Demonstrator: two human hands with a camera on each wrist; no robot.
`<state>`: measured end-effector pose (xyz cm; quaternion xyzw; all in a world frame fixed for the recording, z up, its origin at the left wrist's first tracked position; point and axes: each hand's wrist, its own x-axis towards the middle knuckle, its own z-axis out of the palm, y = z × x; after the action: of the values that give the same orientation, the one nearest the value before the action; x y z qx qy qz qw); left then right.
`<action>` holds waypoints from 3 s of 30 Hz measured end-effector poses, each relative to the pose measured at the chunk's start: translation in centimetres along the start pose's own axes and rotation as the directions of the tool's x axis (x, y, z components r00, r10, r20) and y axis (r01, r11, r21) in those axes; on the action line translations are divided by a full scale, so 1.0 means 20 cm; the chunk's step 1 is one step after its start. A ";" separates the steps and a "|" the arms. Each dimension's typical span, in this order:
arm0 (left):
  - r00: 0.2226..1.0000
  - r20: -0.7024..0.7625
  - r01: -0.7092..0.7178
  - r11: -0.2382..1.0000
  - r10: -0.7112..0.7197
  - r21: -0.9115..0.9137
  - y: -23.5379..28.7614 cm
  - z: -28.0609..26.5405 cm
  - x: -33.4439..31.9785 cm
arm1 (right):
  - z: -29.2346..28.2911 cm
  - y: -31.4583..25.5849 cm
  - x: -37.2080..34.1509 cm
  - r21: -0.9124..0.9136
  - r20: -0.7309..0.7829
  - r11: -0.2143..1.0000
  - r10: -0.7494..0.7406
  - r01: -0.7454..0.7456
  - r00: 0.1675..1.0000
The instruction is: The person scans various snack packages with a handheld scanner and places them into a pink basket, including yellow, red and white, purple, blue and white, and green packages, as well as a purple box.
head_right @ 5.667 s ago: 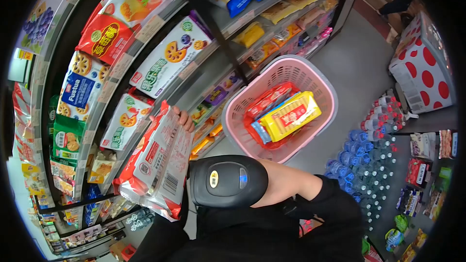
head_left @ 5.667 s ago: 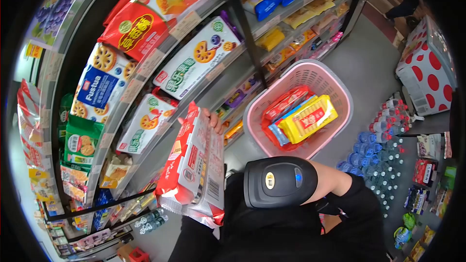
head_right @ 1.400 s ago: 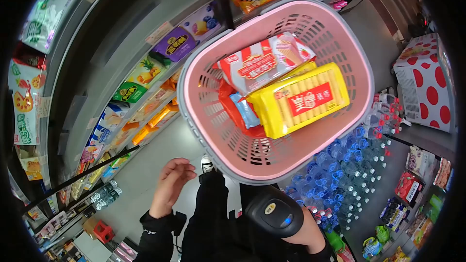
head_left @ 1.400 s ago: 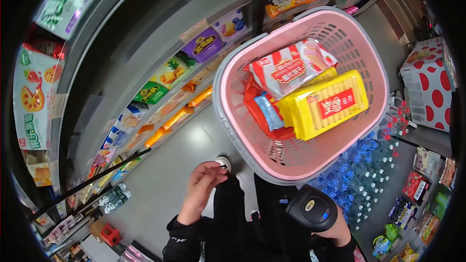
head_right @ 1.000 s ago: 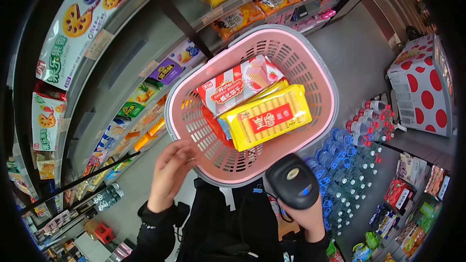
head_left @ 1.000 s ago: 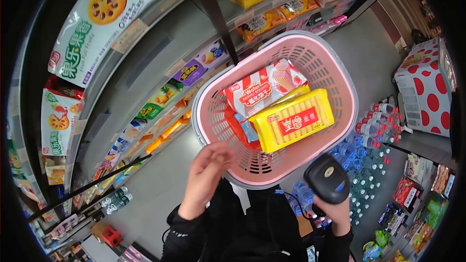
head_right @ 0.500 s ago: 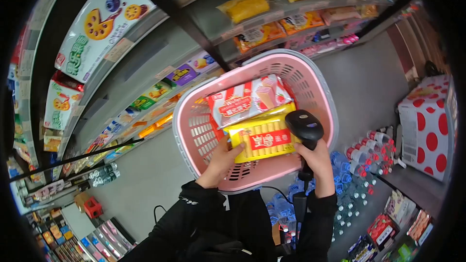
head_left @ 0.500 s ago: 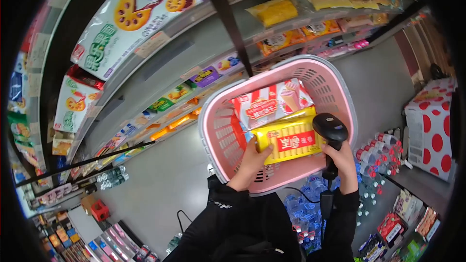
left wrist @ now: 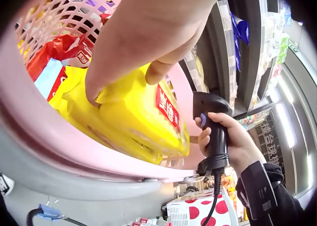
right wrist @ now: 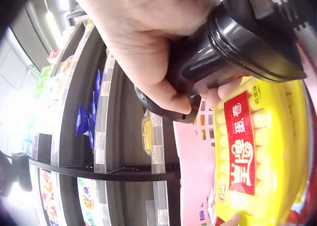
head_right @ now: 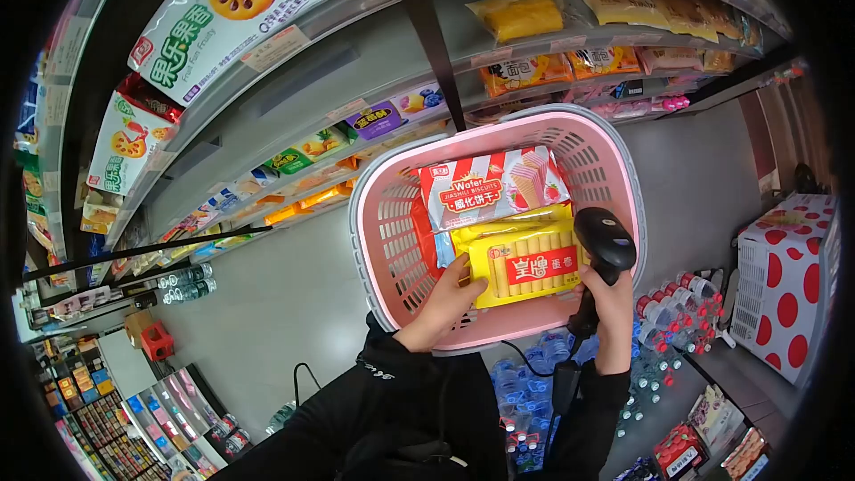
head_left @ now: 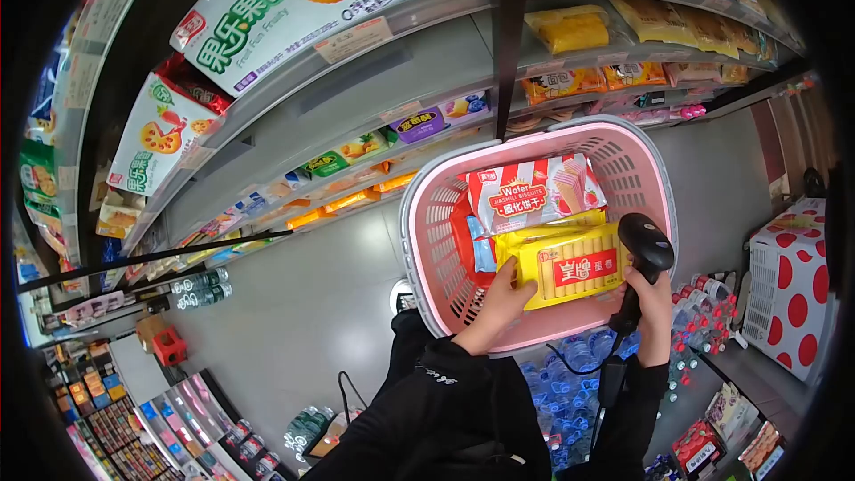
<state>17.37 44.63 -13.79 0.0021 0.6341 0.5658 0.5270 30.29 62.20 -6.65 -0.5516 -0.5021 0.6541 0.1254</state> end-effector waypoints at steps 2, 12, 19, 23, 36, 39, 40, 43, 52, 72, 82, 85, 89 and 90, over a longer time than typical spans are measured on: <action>0.996 -0.071 0.066 0.994 -0.060 0.089 0.03 -0.02 -0.04 | -0.01 0.02 -0.04 -0.021 -0.046 0.999 -0.049 0.048 0.998; 0.967 0.176 -0.158 0.976 0.184 -0.153 0.41 -0.46 -0.37 | 0.28 -0.06 -0.49 -0.113 0.077 0.986 -0.111 0.119 0.991; 0.984 -0.037 -0.176 0.957 0.172 -0.230 0.48 -1.03 -0.40 | 0.70 -0.02 -0.81 -0.222 0.297 0.933 -0.214 0.285 0.931; 0.978 -0.191 -0.158 0.892 0.082 -0.423 0.51 -1.47 -0.42 | 1.00 -0.06 -0.92 -0.223 0.449 0.941 -0.132 0.254 0.884; 0.962 -0.266 -0.146 0.936 0.059 -0.320 0.64 -2.41 -0.93 | 1.53 -0.13 -1.31 -0.365 0.579 0.815 -0.179 0.450 0.795; 0.961 -0.261 -0.148 0.967 0.090 -0.210 0.63 -2.50 -1.02 | 1.52 -0.15 -1.41 -0.385 0.597 0.781 -0.195 0.491 0.778; 0.960 -0.264 -0.149 0.970 0.096 -0.191 0.62 -2.51 -1.06 | 1.51 -0.14 -1.44 -0.369 0.597 0.781 -0.217 0.504 0.772; 0.958 -0.275 -0.142 0.971 0.086 -0.192 0.59 -2.49 -1.19 | 1.45 -0.13 -1.50 -0.366 0.594 0.774 -0.234 0.518 0.770; 0.967 -0.252 -0.086 0.979 0.038 -0.182 0.42 -2.30 -1.44 | 1.22 0.13 -1.66 -0.314 0.666 0.801 -0.196 0.509 0.719; 0.959 -0.260 -0.176 0.953 0.111 -0.245 0.29 -2.64 -1.70 | 1.50 0.16 -1.88 -0.360 0.626 0.756 -0.238 0.546 0.742; 0.925 -0.345 -0.109 0.982 0.156 0.153 0.23 -3.42 -1.74 | 2.30 0.09 -1.97 -0.345 0.677 0.730 -0.243 0.590 0.695; 0.916 -0.329 -0.121 0.940 0.229 0.319 0.19 -3.60 -1.64 | 2.50 0.05 -2.00 -0.410 0.673 0.711 -0.187 0.572 0.715; 0.847 -0.303 -0.235 0.819 0.437 0.523 0.21 -3.71 -1.41 | 2.63 0.07 -2.03 -0.384 0.690 0.700 -0.215 0.602 0.691; 0.831 -0.278 -0.248 0.769 0.481 0.589 0.25 -3.71 -1.34 | 2.64 0.08 -2.04 -0.396 0.676 0.707 -0.208 0.586 0.707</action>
<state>-23.40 -22.82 -6.86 0.1534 0.8482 0.4489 0.2356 0.73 4.84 10.42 -0.2037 -0.8029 0.5563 -0.0659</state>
